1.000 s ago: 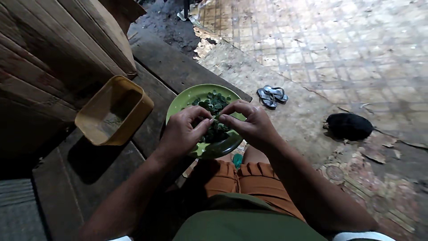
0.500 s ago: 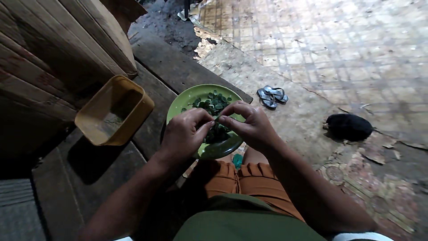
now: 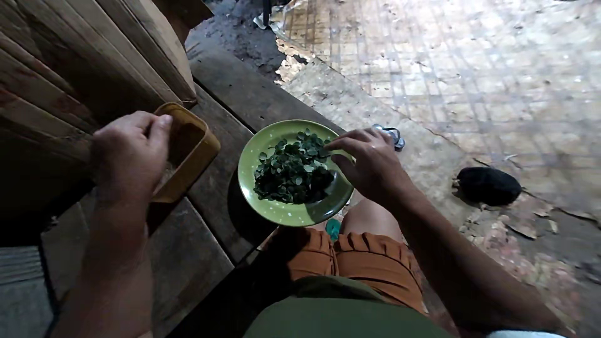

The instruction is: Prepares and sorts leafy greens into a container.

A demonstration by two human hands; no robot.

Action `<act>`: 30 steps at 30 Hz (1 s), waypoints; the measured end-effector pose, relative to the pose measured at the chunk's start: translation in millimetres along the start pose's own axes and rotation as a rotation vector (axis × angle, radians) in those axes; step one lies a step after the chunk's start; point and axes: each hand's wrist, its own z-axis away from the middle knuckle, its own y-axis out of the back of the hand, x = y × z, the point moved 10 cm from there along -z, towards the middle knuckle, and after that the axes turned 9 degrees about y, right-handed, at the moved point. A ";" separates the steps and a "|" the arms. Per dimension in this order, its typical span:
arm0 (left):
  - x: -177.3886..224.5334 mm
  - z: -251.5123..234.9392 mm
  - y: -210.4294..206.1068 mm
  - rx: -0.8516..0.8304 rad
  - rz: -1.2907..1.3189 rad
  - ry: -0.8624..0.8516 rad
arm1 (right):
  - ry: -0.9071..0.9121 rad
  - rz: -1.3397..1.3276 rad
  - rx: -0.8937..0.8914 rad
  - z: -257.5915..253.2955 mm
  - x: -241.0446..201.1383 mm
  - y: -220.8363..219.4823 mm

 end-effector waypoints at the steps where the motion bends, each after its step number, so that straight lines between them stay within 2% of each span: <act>1: -13.6 -4.2 0.0 0.009 -0.031 0.033 | 0.015 0.033 -0.006 -4.8 1.5 -1.3; 4: -25.0 -4.2 -0.3 0.000 -0.054 0.044 | 0.058 0.083 -0.119 -20.1 3.4 -18.1; 8: 4.9 10.5 -16.7 -0.133 0.046 -0.049 | 0.049 0.182 -0.243 -34.1 6.8 -42.0; 17: 83.1 40.5 -42.9 -0.295 0.430 -0.329 | 0.024 -0.035 -0.042 -35.6 12.4 -0.7; 21: 117.8 48.0 -58.9 -0.399 0.533 -0.408 | 0.000 -0.147 -0.023 -33.2 4.2 6.2; 26: 134.5 50.6 -71.3 -0.431 0.561 -0.445 | 0.019 -0.217 -0.032 -27.7 -4.8 7.9; 30: 132.9 52.1 -80.5 -0.482 0.466 -0.444 | -0.008 -0.212 -0.016 -19.2 1.9 14.2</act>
